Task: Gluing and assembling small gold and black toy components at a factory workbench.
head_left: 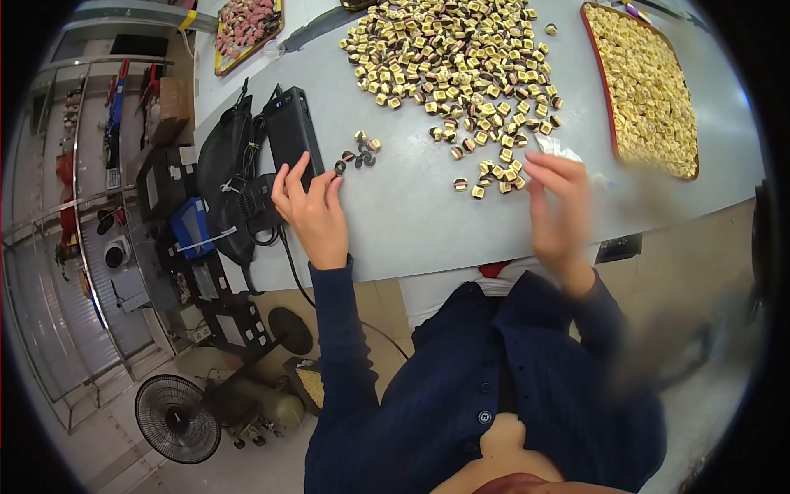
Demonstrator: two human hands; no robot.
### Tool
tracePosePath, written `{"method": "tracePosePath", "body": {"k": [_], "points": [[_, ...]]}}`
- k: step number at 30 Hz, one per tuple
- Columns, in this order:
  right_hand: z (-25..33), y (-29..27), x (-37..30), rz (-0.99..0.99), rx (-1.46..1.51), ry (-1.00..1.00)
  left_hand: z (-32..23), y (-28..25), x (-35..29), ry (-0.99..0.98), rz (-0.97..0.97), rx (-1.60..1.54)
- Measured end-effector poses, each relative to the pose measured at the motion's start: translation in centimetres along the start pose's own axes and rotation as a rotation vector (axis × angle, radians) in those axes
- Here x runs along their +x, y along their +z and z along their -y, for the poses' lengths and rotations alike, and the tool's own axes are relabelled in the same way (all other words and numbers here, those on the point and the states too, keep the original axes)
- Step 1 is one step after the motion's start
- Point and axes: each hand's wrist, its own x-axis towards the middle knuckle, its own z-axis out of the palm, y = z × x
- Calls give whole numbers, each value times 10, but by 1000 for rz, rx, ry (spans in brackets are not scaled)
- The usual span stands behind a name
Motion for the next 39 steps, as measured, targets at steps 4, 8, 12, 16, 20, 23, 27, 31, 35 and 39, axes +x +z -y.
{"method": "tracePosePath", "body": {"k": [4,8,12,16,20,23,27,31,35,39], "points": [[-2,-20,-41,-115,31,-64,-16,3,-12,-118,-106,-382],[-9,-33,-69,-467,77,-173,-56,-10,-26,-564,-85,-1152],[-24,-40,-79,-438,-105,81,-77,-2,-41,-457,-7,-1426],[-21,-40,-52,-255,-131,268,-87,10,-50,-316,149,-1573],[-30,-38,-43,-139,-73,452,-97,10,-50,-266,173,-1587],[-33,-42,-42,-141,27,506,-102,9,-50,-260,221,-1453],[-33,-40,-45,-259,297,543,-109,14,-56,-265,236,-1452],[-24,-46,-42,-172,364,631,-114,7,-61,-415,260,-1567],[-38,-48,-46,-159,644,672,-112,8,-61,-443,319,-1658],[-28,-38,-31,-301,876,613,-110,11,-60,-458,318,-1661]]}}
